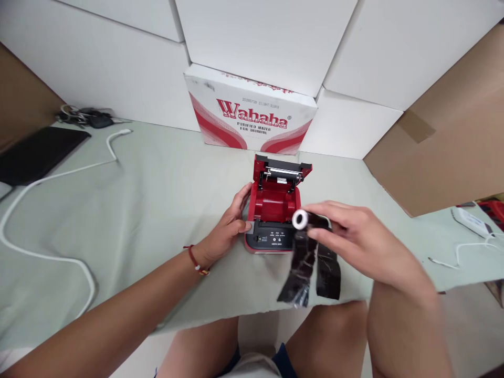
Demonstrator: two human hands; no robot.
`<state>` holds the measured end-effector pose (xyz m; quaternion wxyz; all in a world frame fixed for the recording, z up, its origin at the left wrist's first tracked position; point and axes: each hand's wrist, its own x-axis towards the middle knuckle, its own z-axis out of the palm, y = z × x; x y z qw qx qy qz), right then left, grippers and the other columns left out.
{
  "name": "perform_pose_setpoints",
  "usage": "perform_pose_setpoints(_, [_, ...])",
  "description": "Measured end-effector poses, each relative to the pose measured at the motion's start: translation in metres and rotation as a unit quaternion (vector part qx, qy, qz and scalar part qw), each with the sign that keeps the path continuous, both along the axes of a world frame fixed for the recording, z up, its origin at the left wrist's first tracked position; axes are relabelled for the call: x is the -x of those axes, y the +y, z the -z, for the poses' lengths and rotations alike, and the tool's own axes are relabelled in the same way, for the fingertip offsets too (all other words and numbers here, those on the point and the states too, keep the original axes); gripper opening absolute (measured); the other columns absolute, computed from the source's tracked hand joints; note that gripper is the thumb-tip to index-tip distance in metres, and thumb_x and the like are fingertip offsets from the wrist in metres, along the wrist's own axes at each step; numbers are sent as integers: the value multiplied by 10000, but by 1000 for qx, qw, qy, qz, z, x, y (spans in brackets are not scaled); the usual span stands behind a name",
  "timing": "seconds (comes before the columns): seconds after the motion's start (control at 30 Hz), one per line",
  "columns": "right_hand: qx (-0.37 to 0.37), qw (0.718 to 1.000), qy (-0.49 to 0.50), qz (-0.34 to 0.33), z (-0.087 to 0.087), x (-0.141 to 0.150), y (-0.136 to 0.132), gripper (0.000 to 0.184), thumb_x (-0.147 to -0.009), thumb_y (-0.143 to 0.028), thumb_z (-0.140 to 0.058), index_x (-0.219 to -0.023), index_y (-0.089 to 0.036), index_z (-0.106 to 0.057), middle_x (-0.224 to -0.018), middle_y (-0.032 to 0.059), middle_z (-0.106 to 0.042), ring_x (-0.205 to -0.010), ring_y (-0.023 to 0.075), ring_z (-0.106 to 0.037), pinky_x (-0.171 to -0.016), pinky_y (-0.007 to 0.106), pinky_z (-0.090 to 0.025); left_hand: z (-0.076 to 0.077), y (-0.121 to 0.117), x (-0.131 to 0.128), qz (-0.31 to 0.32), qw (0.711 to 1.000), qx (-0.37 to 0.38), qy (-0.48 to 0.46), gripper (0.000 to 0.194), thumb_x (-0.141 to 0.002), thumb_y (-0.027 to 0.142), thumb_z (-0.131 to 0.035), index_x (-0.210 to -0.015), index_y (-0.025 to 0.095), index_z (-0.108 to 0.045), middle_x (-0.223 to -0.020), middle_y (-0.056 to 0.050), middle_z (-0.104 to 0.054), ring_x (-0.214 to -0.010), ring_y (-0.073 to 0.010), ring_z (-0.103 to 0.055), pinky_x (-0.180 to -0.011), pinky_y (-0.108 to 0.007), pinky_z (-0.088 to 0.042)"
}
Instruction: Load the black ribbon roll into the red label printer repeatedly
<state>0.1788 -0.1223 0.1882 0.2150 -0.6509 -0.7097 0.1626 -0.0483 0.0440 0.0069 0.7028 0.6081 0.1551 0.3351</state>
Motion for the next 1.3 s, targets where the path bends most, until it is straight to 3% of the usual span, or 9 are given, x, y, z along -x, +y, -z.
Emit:
perform_pose_setpoints(0.2, [66,978,-189,53,31,42,74,340,-1004,-192,-648,-1307,-243,-794,-1270,85,-837,-1076,291,-806,-863,384,-623,-3,1,1,-5,1000,-13,20,989,-802,349,-669,-1725,301,-320,-1822,-68,-283,-1720,-376,-223,-1431,-564,-190])
perform_pose_setpoints(0.5, [184,946,-265,-13,40,52,113,180,-956,-95,-620,-942,-192,-772,-941,93,-815,-780,221,-726,-644,308,-467,1,3,1,3,999,-41,26,994,-816,346,-662,-1742,305,-302,-1832,-66,-248,-1728,-386,-190,-1444,-561,-142])
perform_pose_setpoints(0.6, [155,963,-215,-54,46,45,106,183,-1009,-152,-624,-1010,-199,-801,-1065,96,-835,-893,235,-769,-764,329,-566,0,4,2,1,999,-43,32,989,-827,341,-663,-1747,298,-302,-1832,-71,-255,-1728,-392,-197,-1444,-564,-159])
perform_pose_setpoints(0.67, [75,983,-149,-78,49,44,90,237,-1062,-182,-588,-1152,-201,-806,-1238,99,-829,-1060,244,-788,-902,362,-619,0,4,3,-2,998,-49,36,986,-837,342,-664,-1751,290,-296,-1832,-81,-259,-1728,-395,-199,-1441,-573,-167])
perform_pose_setpoints(0.87, [-164,981,-76,-68,73,55,5,370,-1074,-117,-608,-1404,-236,-725,-1406,105,-792,-1226,254,-745,-1036,473,-646,1,-5,5,-48,987,-151,36,838,-981,356,-607,-1749,283,-280,-1832,-123,-256,-1734,-367,-197,-1440,-600,-153])
perform_pose_setpoints(0.97, [-196,974,-102,-48,93,63,-25,507,-1045,-61,-621,-1526,-221,-643,-1505,122,-741,-1425,256,-674,-1203,514,-568,-4,-16,7,-162,948,-274,20,689,-1055,376,-543,-1712,287,-355,-1754,-153,-379,-1689,-377,-299,-1404,-638,-229])
perform_pose_setpoints(1.07, [-202,971,-122,-34,105,70,-37,534,-1038,-67,-638,-1561,-169,-606,-1549,144,-710,-1529,249,-603,-1337,530,-436,-12,-30,10,-241,876,-418,-17,708,-995,434,-628,-1662,280,-447,-1562,-154,-564,-1584,-401,-460,-1366,-628,-308])
perform_pose_setpoints(1.2, [-207,976,-62,-28,99,69,-37,523,-1054,-104,-625,-1567,-204,-613,-1529,121,-728,-1478,230,-655,-1320,489,-472,-21,-47,12,-233,772,-587,-69,422,-930,388,-671,-1341,302,-711,-1195,-57,-752,-1310,-287,-677,-1301,-464,-428])
perform_pose_setpoints(1.3, [-225,972,19,61,89,55,-26,471,-1083,-161,-621,-1532,-296,-663,-1475,60,-764,-1366,203,-730,-1209,398,-580,-24,-53,11,-240,748,-616,-66,250,-871,221,-661,-1099,264,-753,-1042,-26,-800,-1147,-226,-718,-1209,-417,-500])
